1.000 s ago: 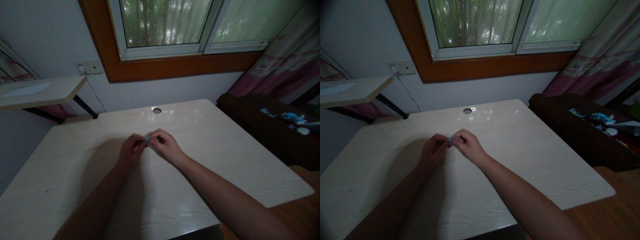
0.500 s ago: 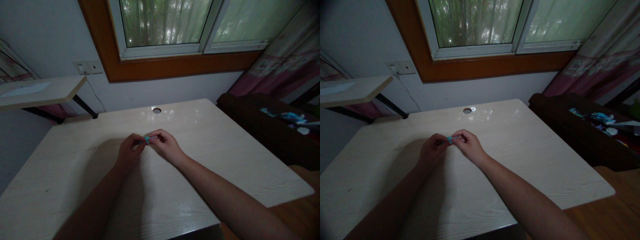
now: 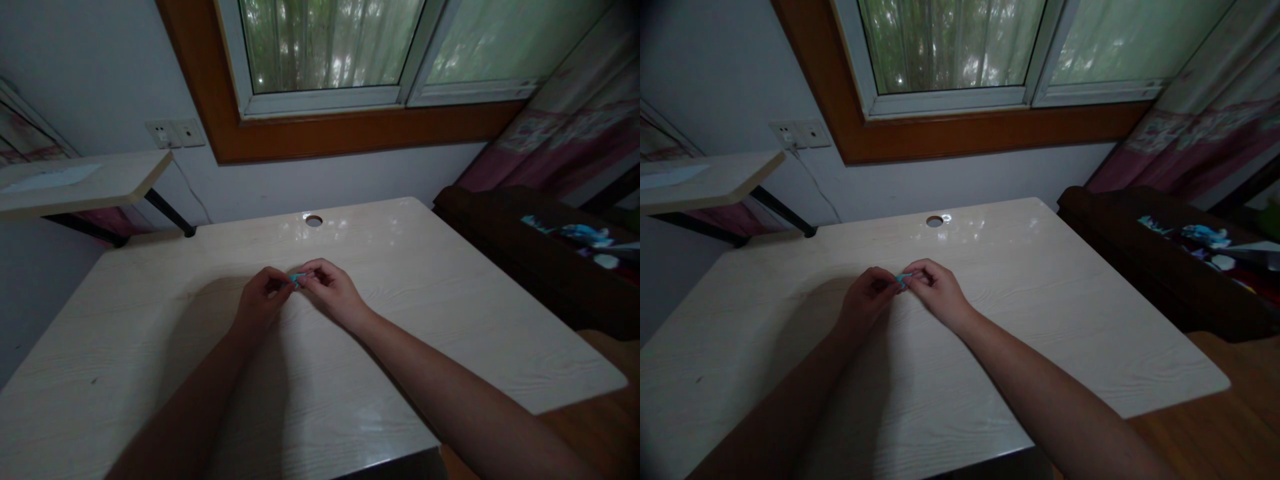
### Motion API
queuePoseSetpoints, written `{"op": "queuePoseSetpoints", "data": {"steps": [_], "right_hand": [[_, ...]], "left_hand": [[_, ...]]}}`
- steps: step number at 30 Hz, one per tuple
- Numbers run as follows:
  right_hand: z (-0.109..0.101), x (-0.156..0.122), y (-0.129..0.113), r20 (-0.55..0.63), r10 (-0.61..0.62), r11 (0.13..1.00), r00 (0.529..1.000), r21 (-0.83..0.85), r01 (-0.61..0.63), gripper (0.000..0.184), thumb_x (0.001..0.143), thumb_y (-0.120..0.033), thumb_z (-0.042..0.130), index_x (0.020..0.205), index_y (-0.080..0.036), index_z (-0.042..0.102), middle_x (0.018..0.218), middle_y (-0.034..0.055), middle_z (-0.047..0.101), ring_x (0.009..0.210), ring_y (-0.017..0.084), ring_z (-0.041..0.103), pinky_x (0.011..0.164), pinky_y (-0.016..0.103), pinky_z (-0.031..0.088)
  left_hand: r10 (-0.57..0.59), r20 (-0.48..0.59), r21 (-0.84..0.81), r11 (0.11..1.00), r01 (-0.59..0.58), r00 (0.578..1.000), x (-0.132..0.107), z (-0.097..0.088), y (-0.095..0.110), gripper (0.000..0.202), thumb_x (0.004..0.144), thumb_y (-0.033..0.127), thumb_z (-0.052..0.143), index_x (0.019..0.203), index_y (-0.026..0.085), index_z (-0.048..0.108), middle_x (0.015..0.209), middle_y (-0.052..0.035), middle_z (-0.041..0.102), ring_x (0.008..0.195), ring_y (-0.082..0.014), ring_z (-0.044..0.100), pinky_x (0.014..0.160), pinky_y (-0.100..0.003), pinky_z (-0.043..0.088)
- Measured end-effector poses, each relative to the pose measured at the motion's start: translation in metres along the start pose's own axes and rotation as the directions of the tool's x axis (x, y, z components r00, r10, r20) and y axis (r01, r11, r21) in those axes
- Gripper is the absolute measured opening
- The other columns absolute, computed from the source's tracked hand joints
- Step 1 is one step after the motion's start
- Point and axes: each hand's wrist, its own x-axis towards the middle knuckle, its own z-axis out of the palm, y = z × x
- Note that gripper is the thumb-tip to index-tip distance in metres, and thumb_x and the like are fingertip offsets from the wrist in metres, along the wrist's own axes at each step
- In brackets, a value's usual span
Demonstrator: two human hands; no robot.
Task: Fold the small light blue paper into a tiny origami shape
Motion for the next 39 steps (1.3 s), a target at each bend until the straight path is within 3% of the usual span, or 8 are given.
{"op": "queuePoseSetpoints", "data": {"steps": [9, 19, 33, 39], "right_hand": [[0.0002, 0.0035, 0.0024, 0.005, 0.043, 0.99, 0.999, 0.134, -0.043, 0.027, 0.078, -0.029, 0.075, 0.103, -0.023, 0.065, 0.089, 0.002, 0.072, 0.083, 0.015, 0.068, 0.08, 0.031, 0.055], [0.0008, 0.0026, 0.0044, -0.027, 0.044, 0.995, 0.999, 0.09, -0.041, 0.024, 0.077, -0.027, 0.075, 0.099, -0.022, 0.067, 0.086, 0.0011, 0.069, 0.08, 0.014, 0.065, 0.078, 0.029, 0.053], [0.0007, 0.0043, 0.0027, -0.03, 0.035, 0.994, 0.999, 0.108, -0.032, 0.021, 0.078, -0.028, 0.075, 0.096, -0.023, 0.065, 0.084, 0.0003, 0.068, 0.08, 0.014, 0.064, 0.079, 0.032, 0.052], [0.0014, 0.0034, -0.001, -0.044, -0.01, 0.991, 0.999, 0.129, 0.016, 0.025, 0.083, -0.03, 0.071, 0.104, -0.024, 0.06, 0.081, -0.0012, 0.067, 0.077, 0.014, 0.065, 0.076, 0.031, 0.051]], "left_hand": [[-0.031, -0.041, -0.033, 0.999, 0.029, 0.999, 0.0023, 0.0009, -0.0049, 0.021, 0.078, 0.033, 0.076, 0.085, 0.019, 0.062, 0.077, -0.0008, 0.066, 0.072, -0.015, 0.066, 0.07, -0.027, 0.053], [-0.024, -0.042, 0.094, 0.995, 0.028, 0.999, 0.0009, 0.0012, 0.0004, 0.018, 0.078, 0.03, 0.075, 0.083, 0.019, 0.062, 0.077, 0.0002, 0.066, 0.072, -0.0138, 0.065, 0.07, -0.025, 0.052], [-0.015, -0.06, 0.14, 0.99, 0.024, 0.998, 0.0018, 0.0017, 0.0019, 0.018, 0.078, 0.032, 0.075, 0.081, 0.02, 0.062, 0.074, 0.001, 0.066, 0.069, -0.0137, 0.063, 0.067, -0.025, 0.051], [-0.056, -0.069, 0.074, 0.995, 0.061, 0.996, 0.0018, 0.0023, -0.003, 0.021, 0.075, 0.035, 0.077, 0.08, 0.02, 0.063, 0.073, 0.0007, 0.066, 0.069, -0.0146, 0.063, 0.067, -0.026, 0.05]]}}
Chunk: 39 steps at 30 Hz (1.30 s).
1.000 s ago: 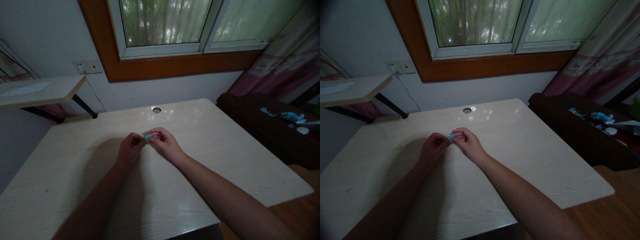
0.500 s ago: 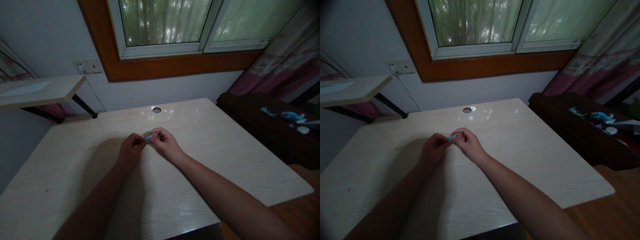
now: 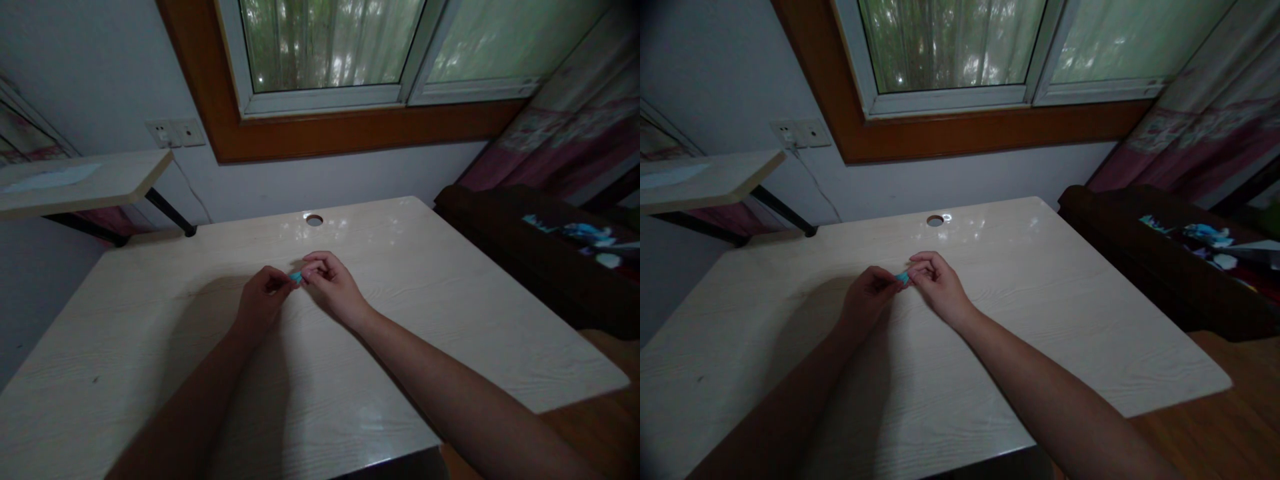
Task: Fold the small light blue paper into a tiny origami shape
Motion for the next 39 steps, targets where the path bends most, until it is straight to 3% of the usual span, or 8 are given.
{"op": "queuePoseSetpoints", "data": {"steps": [6, 12, 22, 39], "right_hand": [[0.0, 0.0, 0.002, 0.007, -0.011, 1.0, 1.0, 0.018, 0.011, 0.027, 0.084, -0.034, 0.07, 0.106, -0.024, 0.058, 0.078, -0.0016, 0.066, 0.074, 0.015, 0.065, 0.075, 0.032, 0.052], [0.0, 0.0, 0.004, 0.061, 0.068, 0.998, 0.996, 0.012, -0.069, 0.027, 0.08, -0.031, 0.074, 0.102, -0.024, 0.062, 0.083, 0.0, 0.07, 0.077, 0.016, 0.069, 0.077, 0.033, 0.054], [-0.006, 0.003, 0.01, -0.008, 0.052, 0.997, 0.999, -0.059, -0.053, 0.025, 0.076, -0.028, 0.076, 0.098, -0.023, 0.064, 0.086, 0.0011, 0.069, 0.082, 0.015, 0.066, 0.078, 0.032, 0.052], [-0.004, 0.002, 0.009, 0.008, 0.055, 0.998, 0.998, -0.027, -0.054, 0.028, 0.077, -0.027, 0.076, 0.101, -0.023, 0.062, 0.084, -0.0003, 0.068, 0.077, 0.013, 0.065, 0.074, 0.029, 0.051]], "left_hand": [[-0.032, 0.016, -0.096, 0.995, 0.034, 0.999, 0.001, 0.001, -0.001, 0.025, 0.074, 0.035, 0.079, 0.081, 0.019, 0.061, 0.074, 0.0008, 0.065, 0.07, -0.0142, 0.065, 0.067, -0.026, 0.051], [-0.026, 0.03, -0.248, 0.968, 0.033, 0.999, 0.003, 0.002, 0.001, 0.034, 0.074, 0.031, 0.079, 0.098, 0.021, 0.057, 0.073, 0.0038, 0.064, 0.068, -0.0139, 0.067, 0.067, -0.027, 0.054], [-0.216, 0.193, -0.166, 0.954, 0.248, 0.957, 0.002, 0.001, 0.006, 0.028, 0.078, 0.043, 0.074, 0.085, 0.016, 0.068, 0.075, -0.0052, 0.075, 0.071, -0.0193, 0.073, 0.072, -0.033, 0.059], [-0.287, 0.263, -0.189, 0.921, 0.341, 0.921, 0.002, -0.002, 0.015, 0.027, 0.079, 0.042, 0.071, 0.08, 0.016, 0.072, 0.074, -0.0069, 0.075, 0.069, -0.0203, 0.073, 0.069, -0.033, 0.061]]}}
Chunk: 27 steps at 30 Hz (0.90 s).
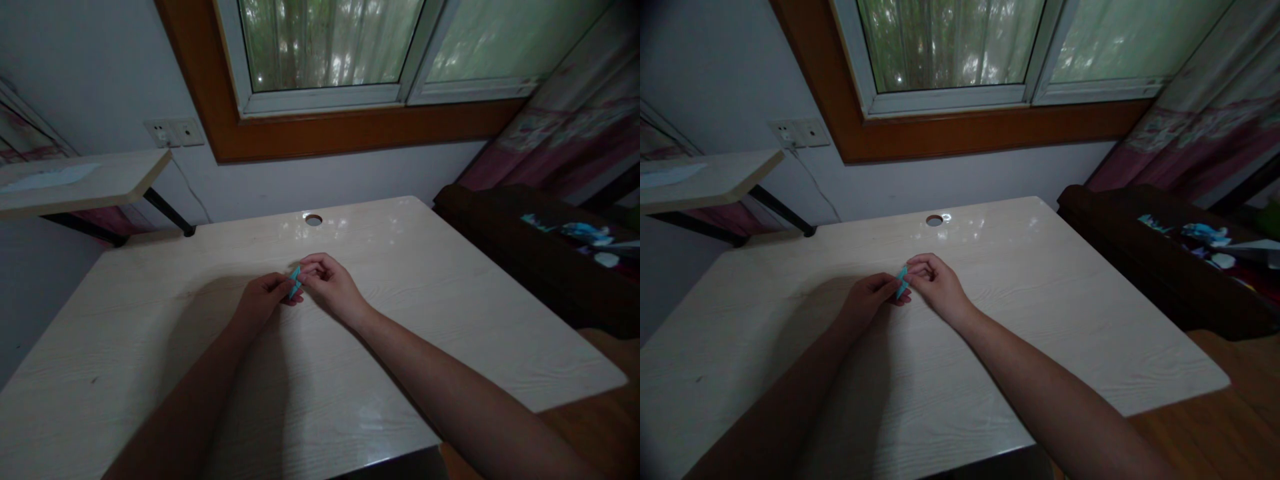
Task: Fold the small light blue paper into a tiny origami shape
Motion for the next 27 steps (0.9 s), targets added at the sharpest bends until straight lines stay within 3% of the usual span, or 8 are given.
{"op": "queuePoseSetpoints", "data": {"steps": [10, 27], "right_hand": [[-0.0009, 0.0008, 0.0044, 0.065, 0.04, 0.998, 0.997, 0.043, -0.043, 0.034, 0.075, -0.029, 0.078, 0.104, -0.023, 0.062, 0.09, 0.0017, 0.069, 0.079, 0.015, 0.066, 0.073, 0.031, 0.054], [-0.0023, 0.0017, 0.0065, 0.061, 0.067, 0.998, 0.996, -0.002, -0.067, 0.037, 0.073, -0.03, 0.079, 0.105, -0.024, 0.061, 0.083, -0.0004, 0.066, 0.072, 0.014, 0.065, 0.066, 0.029, 0.054]], "left_hand": [[0.017, -0.018, -0.058, 0.998, -0.018, 1.0, -0.0003, -0.0007, -0.0013, 0.026, 0.081, 0.041, 0.069, 0.079, 0.015, 0.071, 0.071, -0.0058, 0.074, 0.067, -0.021, 0.073, 0.068, -0.033, 0.06], [0.003, 0.012, -0.05, 0.999, -0.002, 1.0, 0.0006, -0.0014, -0.0049, 0.026, 0.08, 0.042, 0.07, 0.079, 0.016, 0.073, 0.072, -0.0055, 0.074, 0.068, -0.0206, 0.073, 0.069, -0.032, 0.06]]}}
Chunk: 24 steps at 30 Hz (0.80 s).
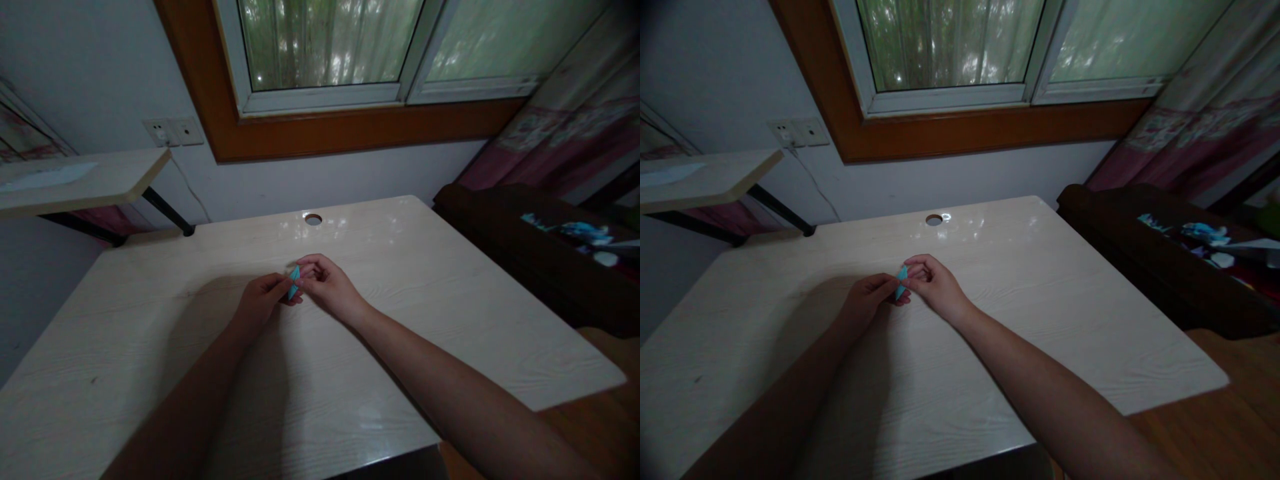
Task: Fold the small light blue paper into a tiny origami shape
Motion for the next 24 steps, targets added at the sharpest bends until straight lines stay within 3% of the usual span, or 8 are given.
{"op": "queuePoseSetpoints", "data": {"steps": [24], "right_hand": [[-0.0028, 0.0015, -0.0022, 0.021, 0.017, 0.999, 1.0, 0.041, -0.018, 0.032, 0.072, -0.023, 0.079, 0.101, -0.022, 0.064, 0.08, -0.002, 0.065, 0.073, 0.012, 0.062, 0.07, 0.027, 0.048]], "left_hand": [[-0.075, 0.05, 0.062, 0.996, 0.071, 0.996, 0.0011, -0.0011, 0.0065, 0.025, 0.078, 0.036, 0.072, 0.082, 0.012, 0.072, 0.079, -0.0077, 0.076, 0.071, -0.0186, 0.071, 0.071, -0.03, 0.059]]}}
